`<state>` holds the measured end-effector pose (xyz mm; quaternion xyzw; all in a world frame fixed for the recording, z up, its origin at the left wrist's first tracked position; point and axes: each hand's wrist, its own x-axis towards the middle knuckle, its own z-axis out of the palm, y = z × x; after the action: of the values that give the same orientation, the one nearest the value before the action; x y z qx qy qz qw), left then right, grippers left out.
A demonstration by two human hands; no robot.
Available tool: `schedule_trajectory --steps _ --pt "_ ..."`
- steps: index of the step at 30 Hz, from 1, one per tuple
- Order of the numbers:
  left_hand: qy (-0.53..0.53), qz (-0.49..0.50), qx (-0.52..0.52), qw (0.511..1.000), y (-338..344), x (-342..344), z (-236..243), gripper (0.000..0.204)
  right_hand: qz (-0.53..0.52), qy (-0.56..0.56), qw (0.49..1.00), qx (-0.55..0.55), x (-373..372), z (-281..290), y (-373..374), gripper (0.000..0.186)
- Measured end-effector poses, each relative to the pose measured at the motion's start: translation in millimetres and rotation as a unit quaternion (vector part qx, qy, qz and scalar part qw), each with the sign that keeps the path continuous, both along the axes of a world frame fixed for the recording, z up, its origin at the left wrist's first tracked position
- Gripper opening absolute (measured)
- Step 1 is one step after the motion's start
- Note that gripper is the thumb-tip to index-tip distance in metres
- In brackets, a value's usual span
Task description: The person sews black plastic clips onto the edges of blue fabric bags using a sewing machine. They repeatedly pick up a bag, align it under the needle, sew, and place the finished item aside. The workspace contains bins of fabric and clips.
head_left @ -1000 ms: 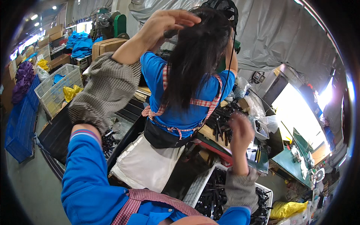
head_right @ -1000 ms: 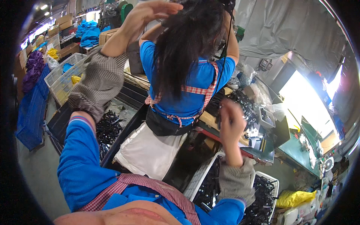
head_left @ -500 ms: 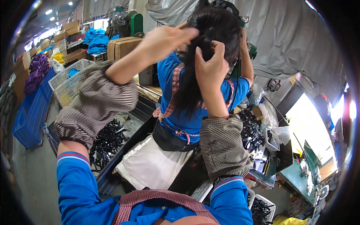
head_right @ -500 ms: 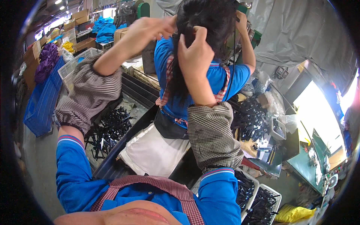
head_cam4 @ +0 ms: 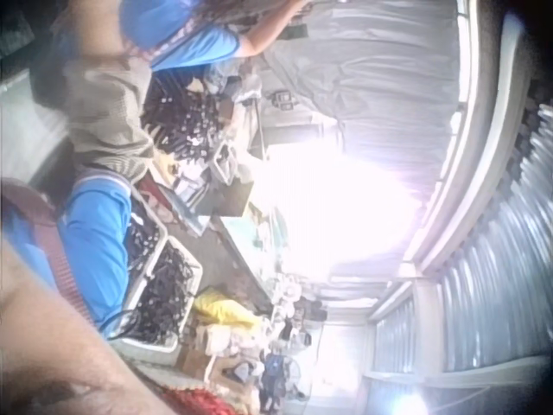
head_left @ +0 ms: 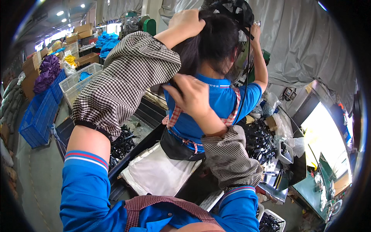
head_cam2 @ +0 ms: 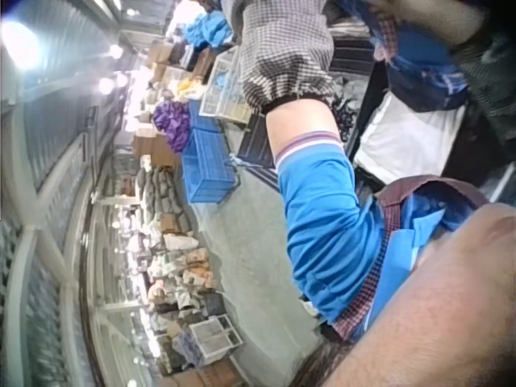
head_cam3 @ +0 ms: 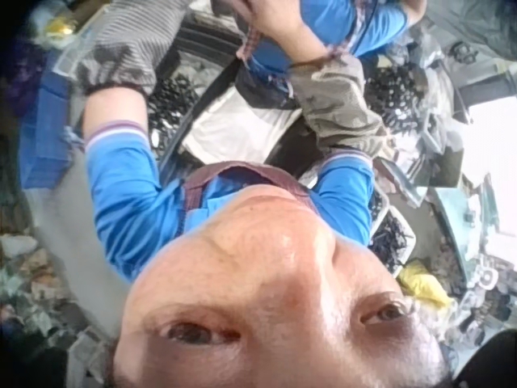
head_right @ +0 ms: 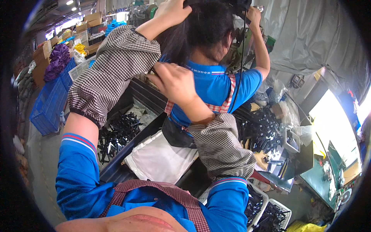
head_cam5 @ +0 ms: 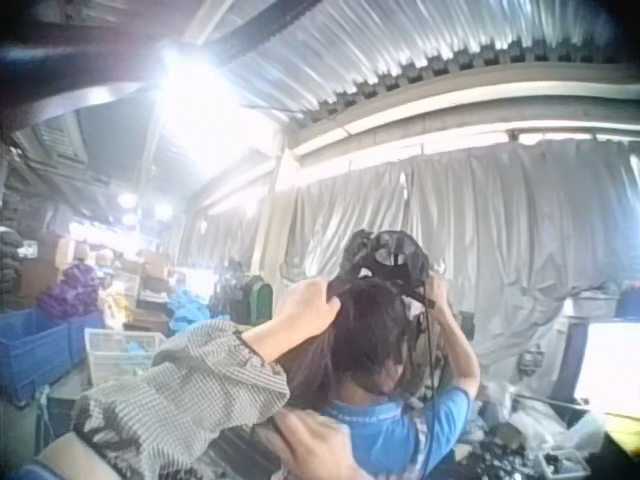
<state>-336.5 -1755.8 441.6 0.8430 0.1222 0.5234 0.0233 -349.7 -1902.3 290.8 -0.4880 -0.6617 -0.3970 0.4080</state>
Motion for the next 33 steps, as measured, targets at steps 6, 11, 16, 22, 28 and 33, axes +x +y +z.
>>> schedule_trajectory --steps 6,11,16,22,28,33 --pt "0.018 -0.262 -0.201 0.944 32.6 11.3 17.8 0.037 -0.073 -0.034 0.964 0.252 108.5 98.2 5.5 0.029" --pt "0.025 -0.081 0.081 0.993 -13.4 -49.9 14.6 0.038 -0.158 -0.121 0.978 -0.064 112.3 183.6 36.3 0.059" --pt "-0.066 -0.123 -0.043 0.989 16.2 -70.4 -2.0 0.07 -0.139 -0.119 0.917 -0.356 80.4 242.3 63.8 0.036" --pt "-0.415 -0.019 0.159 0.895 21.1 -49.3 -1.4 0.065 -0.04 0.236 0.923 -0.302 96.2 292.1 126.9 0.021" --pt "-0.188 -0.239 -0.162 0.939 -17.1 33.4 38.2 0.032 0.239 0.427 0.824 -0.286 97.8 342.3 119.9 0.019" --pt "-0.16 -0.605 -0.431 0.651 -6.2 76.6 90.0 0.011 -0.363 0.001 0.929 0.068 134.3 338.8 43.6 0.04"
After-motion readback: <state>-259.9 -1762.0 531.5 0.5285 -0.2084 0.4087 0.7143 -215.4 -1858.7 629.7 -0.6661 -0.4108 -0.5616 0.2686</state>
